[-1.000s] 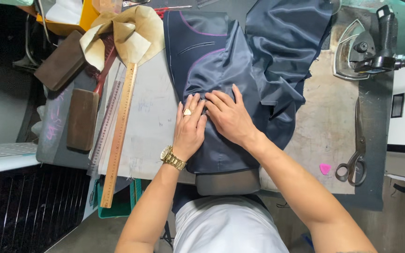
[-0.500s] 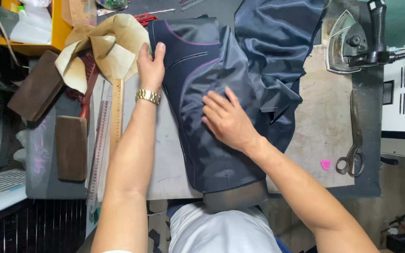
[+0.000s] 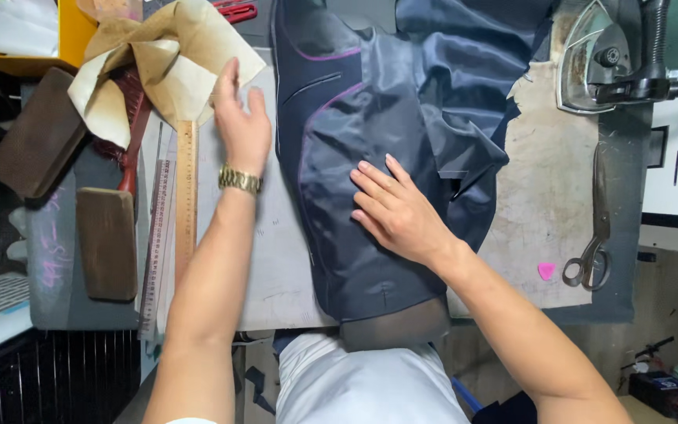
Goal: The person marks lines on a piece of dark blue fabric using a ruler and pen, then drapes the fabric over a pressing buck and handles it by hand.
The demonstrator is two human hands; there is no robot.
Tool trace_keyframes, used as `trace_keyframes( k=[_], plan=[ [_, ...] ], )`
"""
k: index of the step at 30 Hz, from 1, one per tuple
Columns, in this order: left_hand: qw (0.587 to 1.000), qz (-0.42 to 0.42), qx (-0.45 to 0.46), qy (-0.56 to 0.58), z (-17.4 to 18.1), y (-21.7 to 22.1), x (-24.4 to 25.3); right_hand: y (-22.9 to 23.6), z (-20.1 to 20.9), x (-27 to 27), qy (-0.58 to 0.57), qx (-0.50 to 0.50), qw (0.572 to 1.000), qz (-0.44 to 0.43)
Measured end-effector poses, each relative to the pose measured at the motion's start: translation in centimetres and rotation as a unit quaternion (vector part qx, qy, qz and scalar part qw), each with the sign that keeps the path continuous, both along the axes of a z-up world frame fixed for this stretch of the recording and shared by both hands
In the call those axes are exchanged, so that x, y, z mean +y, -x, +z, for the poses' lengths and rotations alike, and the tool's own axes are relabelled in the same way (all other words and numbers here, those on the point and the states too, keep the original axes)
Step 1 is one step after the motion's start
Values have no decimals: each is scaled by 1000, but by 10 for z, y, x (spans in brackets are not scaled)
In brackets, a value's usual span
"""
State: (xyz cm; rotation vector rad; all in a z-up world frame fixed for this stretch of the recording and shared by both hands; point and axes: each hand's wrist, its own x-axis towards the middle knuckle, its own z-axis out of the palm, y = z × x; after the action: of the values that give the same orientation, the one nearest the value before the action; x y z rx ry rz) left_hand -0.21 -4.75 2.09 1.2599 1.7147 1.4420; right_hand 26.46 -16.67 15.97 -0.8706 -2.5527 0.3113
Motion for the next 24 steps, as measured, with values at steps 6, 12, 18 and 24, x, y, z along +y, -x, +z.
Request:
trace_keyframes(
  k=[6, 12, 18, 24],
  plan=[
    [989, -84, 106, -65, 44, -38, -116, -12, -21, 5, -81, 70, 994, -21],
    [961, -187, 193, -69, 45, -68, -177, -6, -31, -4, -132, 65, 989, 11],
    [980, -130, 127, -77, 56, -80, -206, -29, -36, -5, -81, 102, 991, -6],
    [997, -33, 66, -17, 59, -101, -245, -3, -24, 76, -120, 93, 988, -5]
  ],
)
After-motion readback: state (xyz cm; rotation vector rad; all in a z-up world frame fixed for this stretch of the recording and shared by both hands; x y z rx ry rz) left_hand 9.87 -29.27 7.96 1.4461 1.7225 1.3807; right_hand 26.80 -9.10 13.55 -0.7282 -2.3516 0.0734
